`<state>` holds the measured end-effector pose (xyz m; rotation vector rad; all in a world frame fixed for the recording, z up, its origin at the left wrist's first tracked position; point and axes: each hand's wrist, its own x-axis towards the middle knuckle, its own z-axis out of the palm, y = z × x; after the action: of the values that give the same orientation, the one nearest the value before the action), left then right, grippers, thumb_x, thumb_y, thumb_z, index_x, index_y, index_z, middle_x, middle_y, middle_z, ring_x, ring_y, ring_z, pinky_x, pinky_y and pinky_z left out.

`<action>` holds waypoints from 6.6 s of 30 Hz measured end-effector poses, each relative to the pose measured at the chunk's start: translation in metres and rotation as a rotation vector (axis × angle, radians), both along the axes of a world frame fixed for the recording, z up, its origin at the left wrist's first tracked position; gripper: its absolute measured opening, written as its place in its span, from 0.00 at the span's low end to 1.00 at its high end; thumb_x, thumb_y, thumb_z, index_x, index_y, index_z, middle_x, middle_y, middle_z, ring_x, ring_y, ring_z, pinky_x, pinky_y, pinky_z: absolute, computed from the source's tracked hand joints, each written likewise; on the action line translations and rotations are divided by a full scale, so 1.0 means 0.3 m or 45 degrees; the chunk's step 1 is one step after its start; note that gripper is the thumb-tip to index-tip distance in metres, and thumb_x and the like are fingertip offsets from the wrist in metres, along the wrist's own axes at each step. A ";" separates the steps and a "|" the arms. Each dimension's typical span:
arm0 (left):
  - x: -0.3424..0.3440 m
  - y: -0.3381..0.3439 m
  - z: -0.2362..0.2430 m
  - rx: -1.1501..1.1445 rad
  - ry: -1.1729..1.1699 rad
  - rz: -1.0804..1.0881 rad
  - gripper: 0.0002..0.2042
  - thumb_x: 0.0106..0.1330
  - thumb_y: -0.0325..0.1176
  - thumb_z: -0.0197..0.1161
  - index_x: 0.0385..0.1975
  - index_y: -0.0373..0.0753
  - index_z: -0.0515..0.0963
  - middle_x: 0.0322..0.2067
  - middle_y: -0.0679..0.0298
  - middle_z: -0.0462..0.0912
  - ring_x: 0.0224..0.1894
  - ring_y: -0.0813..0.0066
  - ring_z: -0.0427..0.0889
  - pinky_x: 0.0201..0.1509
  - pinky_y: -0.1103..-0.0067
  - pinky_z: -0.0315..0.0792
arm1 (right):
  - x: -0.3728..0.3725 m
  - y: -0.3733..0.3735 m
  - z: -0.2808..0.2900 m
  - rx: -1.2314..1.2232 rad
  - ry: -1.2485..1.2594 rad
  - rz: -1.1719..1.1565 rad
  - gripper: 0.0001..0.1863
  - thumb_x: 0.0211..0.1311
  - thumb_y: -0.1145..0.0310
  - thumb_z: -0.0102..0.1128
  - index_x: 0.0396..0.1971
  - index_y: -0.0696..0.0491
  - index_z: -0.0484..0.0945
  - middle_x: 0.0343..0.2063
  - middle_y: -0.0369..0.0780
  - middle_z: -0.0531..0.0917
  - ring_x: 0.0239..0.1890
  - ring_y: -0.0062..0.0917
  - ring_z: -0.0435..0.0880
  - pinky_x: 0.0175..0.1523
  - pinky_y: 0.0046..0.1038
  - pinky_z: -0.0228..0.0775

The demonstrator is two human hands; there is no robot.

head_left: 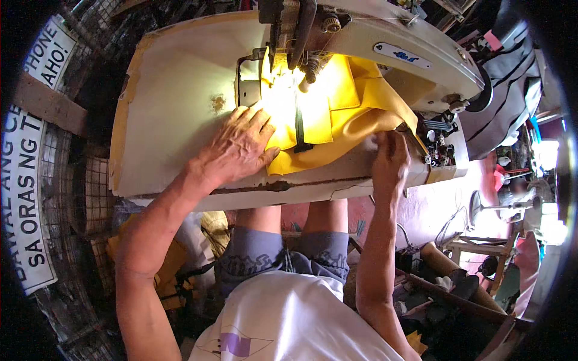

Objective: Sewing a yellow fabric bag with a zipper and straps using an industrial sewing machine.

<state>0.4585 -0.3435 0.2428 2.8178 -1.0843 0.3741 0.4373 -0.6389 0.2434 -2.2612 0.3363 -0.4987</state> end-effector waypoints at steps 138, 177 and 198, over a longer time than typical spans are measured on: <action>0.035 -0.029 -0.008 -0.446 -0.093 -0.133 0.08 0.56 0.26 0.69 0.35 0.35 0.81 0.36 0.59 0.81 0.40 0.59 0.81 0.50 0.66 0.75 | 0.059 0.255 -0.058 -0.523 -0.547 1.132 0.16 0.48 0.64 0.60 0.39 0.50 0.82 0.36 0.33 0.78 0.47 0.27 0.77 0.64 0.41 0.61; 0.029 0.013 0.017 -0.401 0.191 0.003 0.12 0.62 0.27 0.61 0.45 0.35 0.79 0.43 0.55 0.77 0.49 0.56 0.77 0.56 0.65 0.70 | 0.061 0.246 -0.026 -0.579 -0.506 1.317 0.19 0.53 0.66 0.64 0.45 0.56 0.78 0.39 0.40 0.79 0.44 0.33 0.79 0.53 0.36 0.71; 0.067 0.029 -0.009 -0.311 -0.043 -0.076 0.07 0.63 0.33 0.61 0.36 0.38 0.79 0.45 0.58 0.79 0.54 0.62 0.76 0.58 0.64 0.67 | 0.067 0.240 0.005 -0.545 -0.331 1.376 0.22 0.54 0.69 0.66 0.50 0.56 0.80 0.47 0.42 0.79 0.53 0.39 0.78 0.60 0.44 0.68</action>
<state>0.4785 -0.3347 0.2402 2.5685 -1.0477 0.5126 0.4575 -0.5668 0.2447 -2.3261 -1.1669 -0.2698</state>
